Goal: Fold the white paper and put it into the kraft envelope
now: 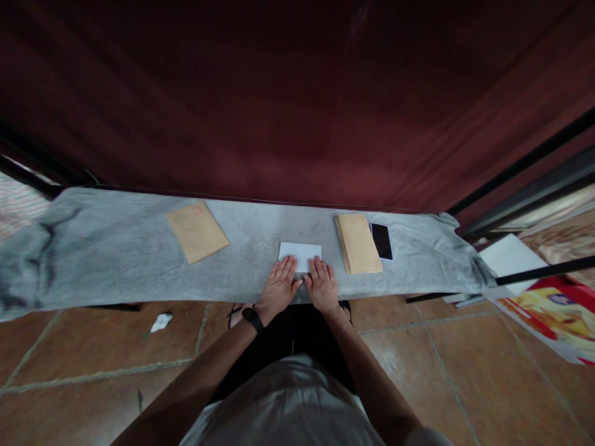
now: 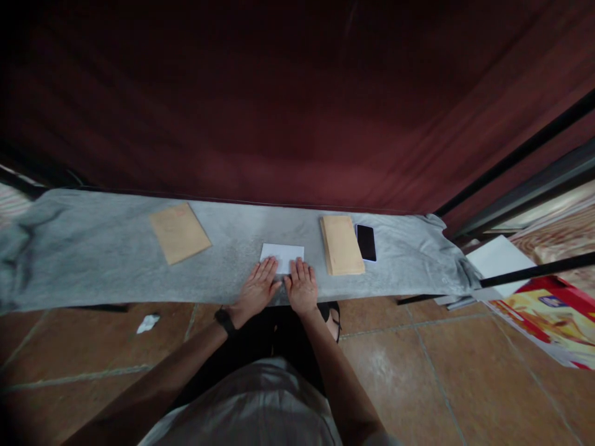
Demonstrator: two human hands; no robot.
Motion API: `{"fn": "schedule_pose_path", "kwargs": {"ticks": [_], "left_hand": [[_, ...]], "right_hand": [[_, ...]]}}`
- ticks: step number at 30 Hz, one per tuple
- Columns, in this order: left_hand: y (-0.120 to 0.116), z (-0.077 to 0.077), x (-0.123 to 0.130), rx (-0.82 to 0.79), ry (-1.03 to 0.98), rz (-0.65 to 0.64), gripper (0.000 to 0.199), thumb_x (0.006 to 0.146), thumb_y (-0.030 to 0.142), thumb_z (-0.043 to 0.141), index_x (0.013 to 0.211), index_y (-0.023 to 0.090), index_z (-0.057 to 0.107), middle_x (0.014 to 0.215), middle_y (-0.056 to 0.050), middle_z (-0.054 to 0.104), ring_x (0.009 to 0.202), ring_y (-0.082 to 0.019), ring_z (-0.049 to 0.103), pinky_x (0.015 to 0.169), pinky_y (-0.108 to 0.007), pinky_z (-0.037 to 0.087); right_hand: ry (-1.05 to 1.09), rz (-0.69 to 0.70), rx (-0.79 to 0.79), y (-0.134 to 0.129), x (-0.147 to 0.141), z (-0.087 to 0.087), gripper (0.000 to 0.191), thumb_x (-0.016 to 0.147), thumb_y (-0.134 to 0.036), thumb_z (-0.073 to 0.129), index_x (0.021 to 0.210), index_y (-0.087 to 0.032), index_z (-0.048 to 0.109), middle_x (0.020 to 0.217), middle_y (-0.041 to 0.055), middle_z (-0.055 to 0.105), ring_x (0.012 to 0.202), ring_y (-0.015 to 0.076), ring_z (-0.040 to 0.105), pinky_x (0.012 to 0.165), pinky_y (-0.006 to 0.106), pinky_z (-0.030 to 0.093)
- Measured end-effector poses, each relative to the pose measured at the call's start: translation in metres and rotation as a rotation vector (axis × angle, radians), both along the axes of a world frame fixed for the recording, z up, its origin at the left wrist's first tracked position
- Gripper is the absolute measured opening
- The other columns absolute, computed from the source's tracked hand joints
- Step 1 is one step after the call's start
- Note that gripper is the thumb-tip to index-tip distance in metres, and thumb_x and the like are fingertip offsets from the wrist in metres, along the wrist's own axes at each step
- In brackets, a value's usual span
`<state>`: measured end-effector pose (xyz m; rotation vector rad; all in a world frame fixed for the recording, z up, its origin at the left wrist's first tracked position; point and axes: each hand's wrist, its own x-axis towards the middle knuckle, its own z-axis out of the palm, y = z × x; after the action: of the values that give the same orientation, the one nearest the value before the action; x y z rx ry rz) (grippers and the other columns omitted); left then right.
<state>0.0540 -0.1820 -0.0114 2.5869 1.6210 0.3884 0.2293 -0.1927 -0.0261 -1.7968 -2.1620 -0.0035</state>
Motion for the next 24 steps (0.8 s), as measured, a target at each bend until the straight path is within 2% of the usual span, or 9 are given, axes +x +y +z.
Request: {"fn": "schedule_pose_path", "kwargs": {"ticks": [4, 14, 20, 24], "left_hand": [[-0.006, -0.003, 0.004, -0.013, -0.013, -0.057, 0.064, 0.102, 0.047, 0.034, 0.155, 0.009, 0.035, 0.161, -0.015, 0.034, 0.153, -0.026, 0.024, 0.125, -0.044, 0.023], [-0.013, 0.003, -0.029, -0.007, 0.042, -0.006, 0.069, 0.101, 0.050, 0.036, 0.152, 0.002, 0.038, 0.159, -0.020, 0.036, 0.151, -0.030, 0.028, 0.124, -0.047, 0.026], [-0.015, 0.009, -0.014, 0.007, 0.035, 0.054, 0.069, 0.102, 0.047, 0.034, 0.149, -0.002, 0.040, 0.156, -0.024, 0.039, 0.151, -0.032, 0.028, 0.125, -0.050, 0.022], [-0.014, 0.005, 0.000, 0.021, 0.016, 0.019, 0.061, 0.103, 0.041, 0.033, 0.152, 0.005, 0.038, 0.160, -0.018, 0.036, 0.152, -0.028, 0.025, 0.125, -0.047, 0.023]], "right_hand": [[-0.011, 0.002, -0.001, 0.000, 0.001, 0.000, 0.055, 0.106, -0.040, 0.039, 0.154, -0.013, 0.039, 0.159, 0.0161, 0.038, 0.145, 0.0293, 0.039, 0.119, 0.050, 0.027], [-0.025, 0.008, 0.036, -0.001, 0.001, -0.005, 0.056, 0.106, -0.039, 0.038, 0.155, -0.012, 0.036, 0.159, 0.0178, 0.037, 0.147, 0.0295, 0.036, 0.119, 0.050, 0.027], [-0.026, 0.005, 0.051, -0.001, 0.001, -0.006, 0.055, 0.106, -0.038, 0.037, 0.155, -0.013, 0.037, 0.159, 0.0177, 0.038, 0.146, 0.0299, 0.038, 0.119, 0.050, 0.028], [-0.039, 0.006, 0.048, -0.001, 0.001, -0.004, 0.055, 0.106, -0.039, 0.037, 0.154, -0.012, 0.038, 0.159, 0.0177, 0.037, 0.146, 0.0302, 0.038, 0.119, 0.050, 0.027]]}}
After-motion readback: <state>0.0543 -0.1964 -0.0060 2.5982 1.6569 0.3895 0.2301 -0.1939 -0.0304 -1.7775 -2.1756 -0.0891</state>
